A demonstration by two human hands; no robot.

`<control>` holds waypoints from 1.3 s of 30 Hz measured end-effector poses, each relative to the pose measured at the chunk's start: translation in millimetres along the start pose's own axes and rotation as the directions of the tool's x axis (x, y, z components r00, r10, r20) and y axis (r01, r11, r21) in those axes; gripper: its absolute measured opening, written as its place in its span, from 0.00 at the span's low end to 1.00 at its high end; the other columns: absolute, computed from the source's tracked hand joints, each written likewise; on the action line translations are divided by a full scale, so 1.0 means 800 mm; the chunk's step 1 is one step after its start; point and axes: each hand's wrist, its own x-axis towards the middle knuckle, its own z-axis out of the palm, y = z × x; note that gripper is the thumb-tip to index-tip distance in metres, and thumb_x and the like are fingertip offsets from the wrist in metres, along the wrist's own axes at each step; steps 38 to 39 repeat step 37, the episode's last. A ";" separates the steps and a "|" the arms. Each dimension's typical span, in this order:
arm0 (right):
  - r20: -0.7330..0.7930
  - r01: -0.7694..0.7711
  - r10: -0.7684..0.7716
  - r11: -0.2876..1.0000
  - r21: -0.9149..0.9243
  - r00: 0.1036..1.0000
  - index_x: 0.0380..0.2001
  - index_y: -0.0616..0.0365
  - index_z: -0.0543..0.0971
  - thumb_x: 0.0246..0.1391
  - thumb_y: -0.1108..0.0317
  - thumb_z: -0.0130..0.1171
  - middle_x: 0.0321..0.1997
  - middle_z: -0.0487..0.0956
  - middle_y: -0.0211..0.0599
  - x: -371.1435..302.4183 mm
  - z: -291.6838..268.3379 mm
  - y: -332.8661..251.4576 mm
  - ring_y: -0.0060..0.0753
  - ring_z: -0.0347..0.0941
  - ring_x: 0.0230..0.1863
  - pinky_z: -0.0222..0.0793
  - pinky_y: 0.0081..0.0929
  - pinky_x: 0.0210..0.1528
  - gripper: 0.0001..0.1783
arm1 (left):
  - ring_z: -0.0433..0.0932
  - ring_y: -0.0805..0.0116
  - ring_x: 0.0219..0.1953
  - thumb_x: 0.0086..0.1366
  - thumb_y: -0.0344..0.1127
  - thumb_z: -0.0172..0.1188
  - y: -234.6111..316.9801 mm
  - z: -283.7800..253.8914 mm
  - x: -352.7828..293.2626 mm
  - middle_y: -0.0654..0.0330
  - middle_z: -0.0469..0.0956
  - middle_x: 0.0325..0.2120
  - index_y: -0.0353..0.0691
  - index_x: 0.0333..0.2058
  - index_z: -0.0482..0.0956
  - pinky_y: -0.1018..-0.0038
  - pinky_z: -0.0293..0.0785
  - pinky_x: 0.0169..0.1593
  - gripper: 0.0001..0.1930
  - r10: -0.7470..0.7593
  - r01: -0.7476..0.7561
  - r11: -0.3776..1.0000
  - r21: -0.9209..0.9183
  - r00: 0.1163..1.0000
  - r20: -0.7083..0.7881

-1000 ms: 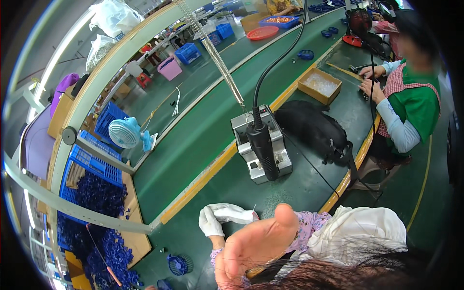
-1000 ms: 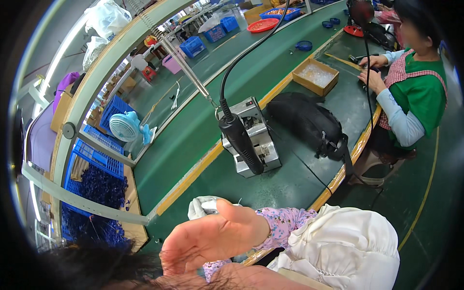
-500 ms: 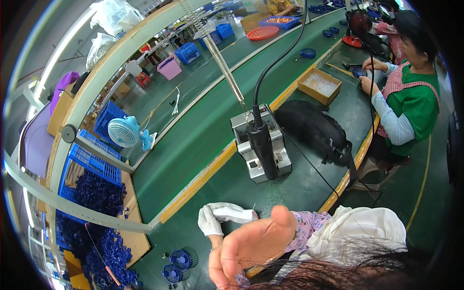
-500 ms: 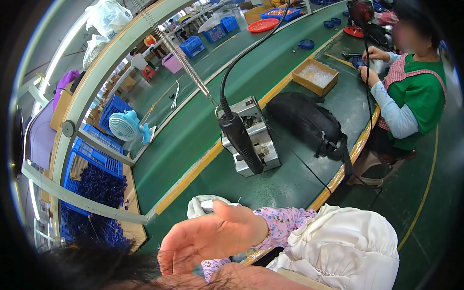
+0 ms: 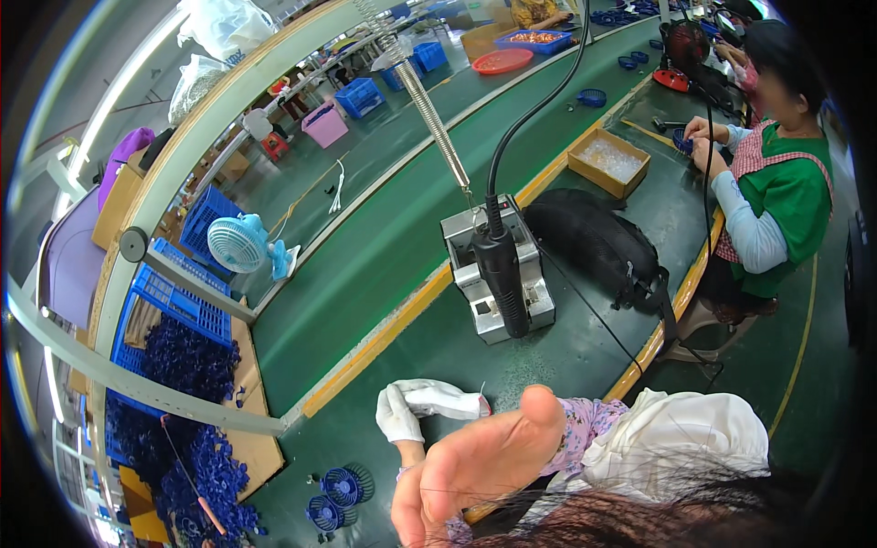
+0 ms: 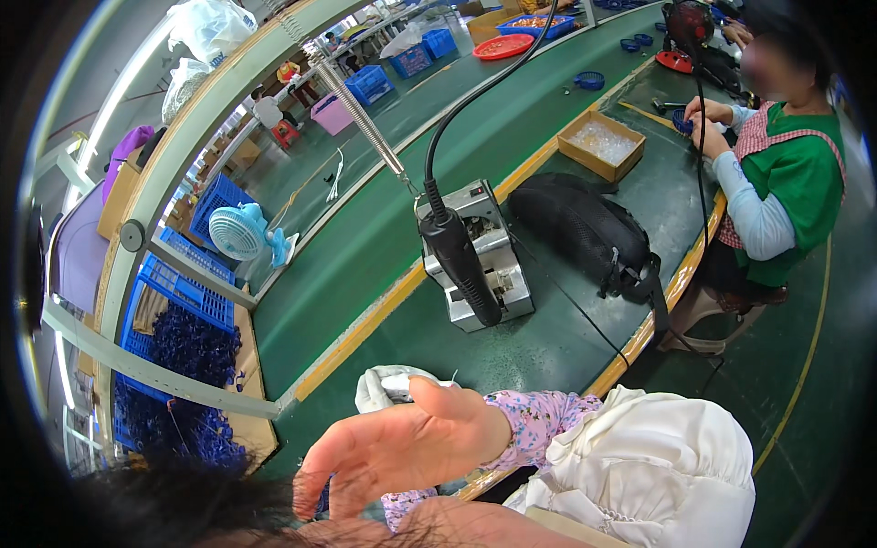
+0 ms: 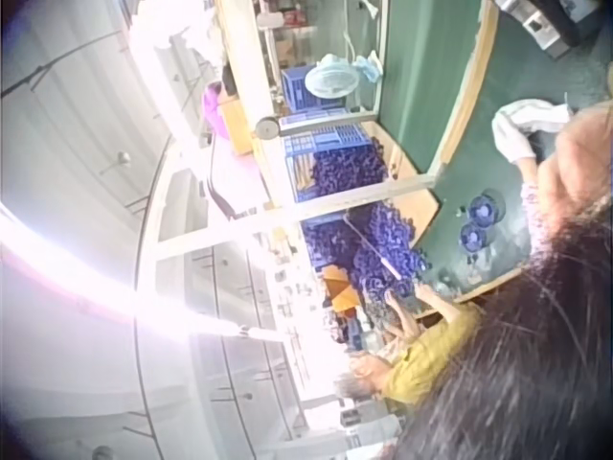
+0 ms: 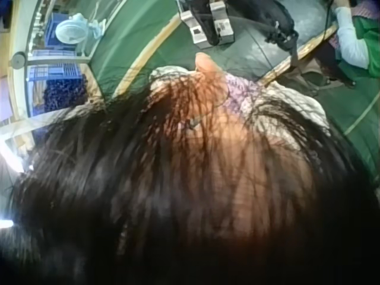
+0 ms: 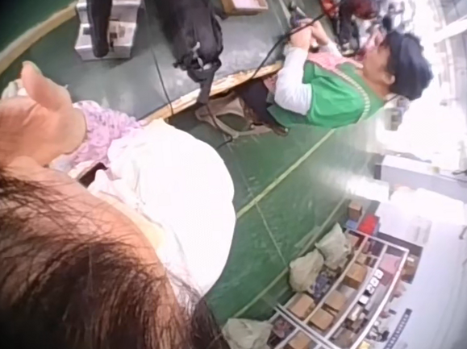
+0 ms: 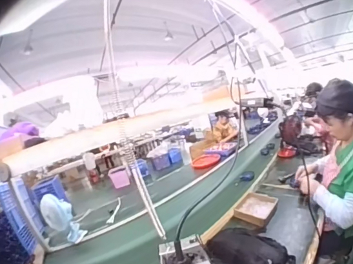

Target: The person assembles fan grilles by positioning parts and driving screws with a suspended electric screwdriver, then removes their gloves by hand.

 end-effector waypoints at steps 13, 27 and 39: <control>-0.013 0.025 -0.024 0.997 0.077 1.000 0.63 0.64 0.51 0.50 0.27 0.32 0.67 0.51 0.49 -0.008 -0.002 0.003 0.50 0.55 0.63 0.45 0.42 0.65 0.52 | 0.71 0.78 0.23 0.68 0.37 0.45 0.000 -0.003 -0.002 0.61 0.78 0.22 0.35 0.27 0.74 0.82 0.68 0.28 0.15 -0.029 0.030 0.998 -0.058 1.000 0.012; -0.009 -0.005 0.006 0.995 0.100 1.000 0.63 0.60 0.53 0.48 0.25 0.34 0.67 0.53 0.48 -0.008 0.000 0.004 0.50 0.59 0.60 0.50 0.42 0.61 0.53 | 0.72 0.78 0.23 0.68 0.36 0.45 -0.002 0.000 -0.001 0.61 0.77 0.22 0.34 0.27 0.74 0.81 0.68 0.28 0.14 0.033 -0.033 0.999 0.010 0.999 -0.005; 0.152 0.060 -0.072 0.995 0.083 0.986 0.59 0.66 0.57 0.48 0.24 0.31 0.62 0.50 0.69 0.005 -0.020 0.011 0.58 0.55 0.61 0.49 0.52 0.60 0.54 | 0.72 0.78 0.22 0.68 0.37 0.45 -0.002 -0.002 -0.002 0.61 0.78 0.21 0.35 0.27 0.75 0.82 0.68 0.27 0.15 0.004 -0.003 1.000 0.017 1.000 -0.017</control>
